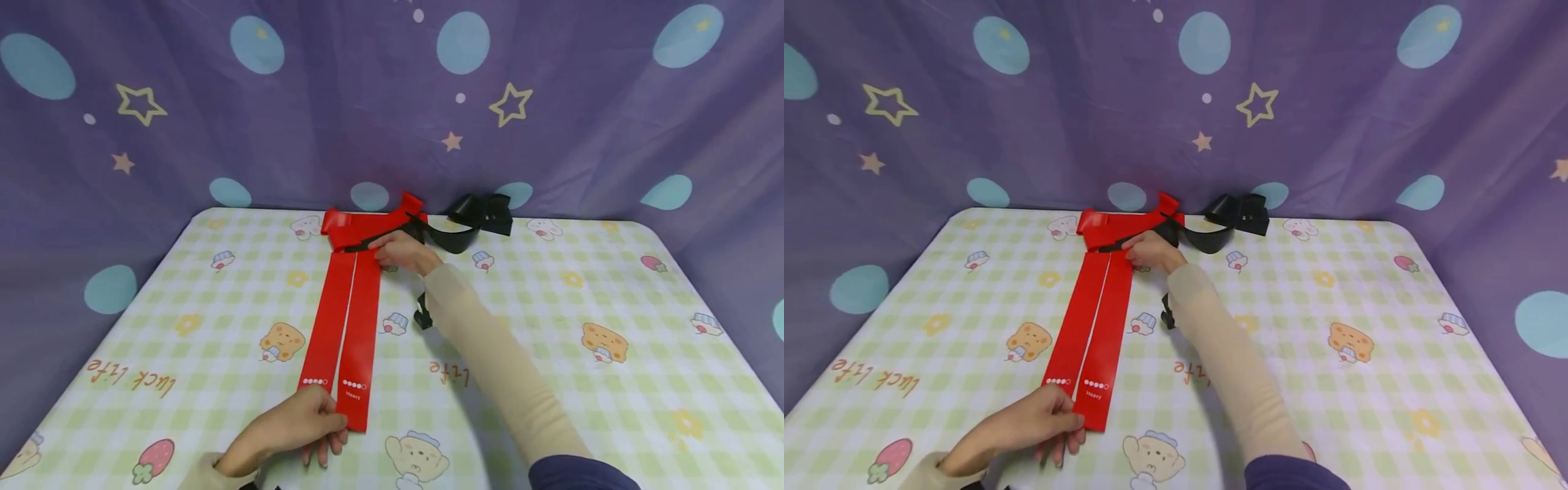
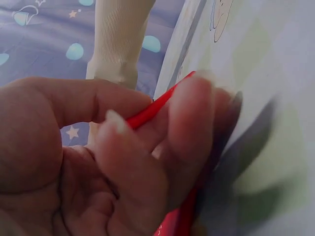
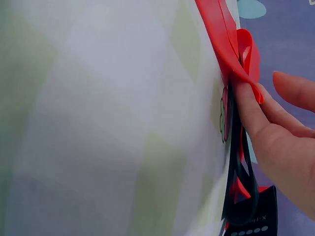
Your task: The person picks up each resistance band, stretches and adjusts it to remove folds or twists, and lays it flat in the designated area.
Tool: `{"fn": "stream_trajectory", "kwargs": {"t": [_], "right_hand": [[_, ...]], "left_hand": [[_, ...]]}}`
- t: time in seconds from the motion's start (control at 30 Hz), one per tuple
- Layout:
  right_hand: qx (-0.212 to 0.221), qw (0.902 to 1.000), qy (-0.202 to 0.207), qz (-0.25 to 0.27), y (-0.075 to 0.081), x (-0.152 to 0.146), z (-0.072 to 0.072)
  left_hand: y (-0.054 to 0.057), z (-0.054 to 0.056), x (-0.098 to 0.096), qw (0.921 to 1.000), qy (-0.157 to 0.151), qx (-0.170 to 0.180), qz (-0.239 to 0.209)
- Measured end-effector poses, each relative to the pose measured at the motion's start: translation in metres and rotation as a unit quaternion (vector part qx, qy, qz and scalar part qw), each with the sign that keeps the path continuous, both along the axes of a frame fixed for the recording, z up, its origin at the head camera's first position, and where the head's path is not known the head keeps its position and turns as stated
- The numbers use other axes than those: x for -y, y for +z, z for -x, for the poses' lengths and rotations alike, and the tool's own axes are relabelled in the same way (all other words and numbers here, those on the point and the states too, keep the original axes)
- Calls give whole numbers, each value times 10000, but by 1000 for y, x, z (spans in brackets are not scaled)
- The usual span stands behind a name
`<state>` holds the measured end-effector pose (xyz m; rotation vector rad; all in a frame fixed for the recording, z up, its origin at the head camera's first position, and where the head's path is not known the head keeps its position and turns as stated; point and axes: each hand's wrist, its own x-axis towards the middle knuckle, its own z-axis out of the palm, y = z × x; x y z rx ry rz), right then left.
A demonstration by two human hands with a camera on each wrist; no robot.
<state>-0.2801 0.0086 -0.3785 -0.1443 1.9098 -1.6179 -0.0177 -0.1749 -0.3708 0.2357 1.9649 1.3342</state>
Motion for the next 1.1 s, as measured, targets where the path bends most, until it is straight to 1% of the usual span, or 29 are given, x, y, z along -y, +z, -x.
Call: {"fn": "stream_trajectory", "kwargs": {"t": [0.1, 0.3, 0.37, 0.47, 0.6, 0.67, 0.73, 0.83, 0.93, 1.1], "right_hand": [[53, 9999, 101, 1, 2, 4, -1], [-54, 9993, 287, -234, 5, 9, -6], [-105, 9991, 264, -313, 6, 8, -6], [-148, 9990, 158, -397, 6, 6, -5], [13, 9995, 40, -306, 5, 1, -3], [91, 9997, -3, -246, 5, 0, -3], [85, 9997, 8, -243, 5, 0, -2], [-39, 9995, 75, -309, 6, 0, -3], [-178, 9991, 131, -373, 7, 1, -5], [-460, 9976, 26, -525, 7, 2, -8]], "left_hand": [[0, -2, 2, 10000, 15, 2, -25], [-1, -3, 2, 10000, 71, 54, 32], [-2, -3, 2, 9999, 102, 78, 74], [-3, -2, 1, 9999, 87, -8, 133], [-4, -2, 1, 9997, 68, -102, 203], [-3, -2, 0, 9997, 104, -87, 224], [-3, -2, -1, 9997, 179, -39, 148], [-3, -3, -2, 9996, 260, -19, 89], [-3, -5, -2, 9996, 254, -67, 94], [-5, -8, 1, 9994, 195, -220, 197]]}}
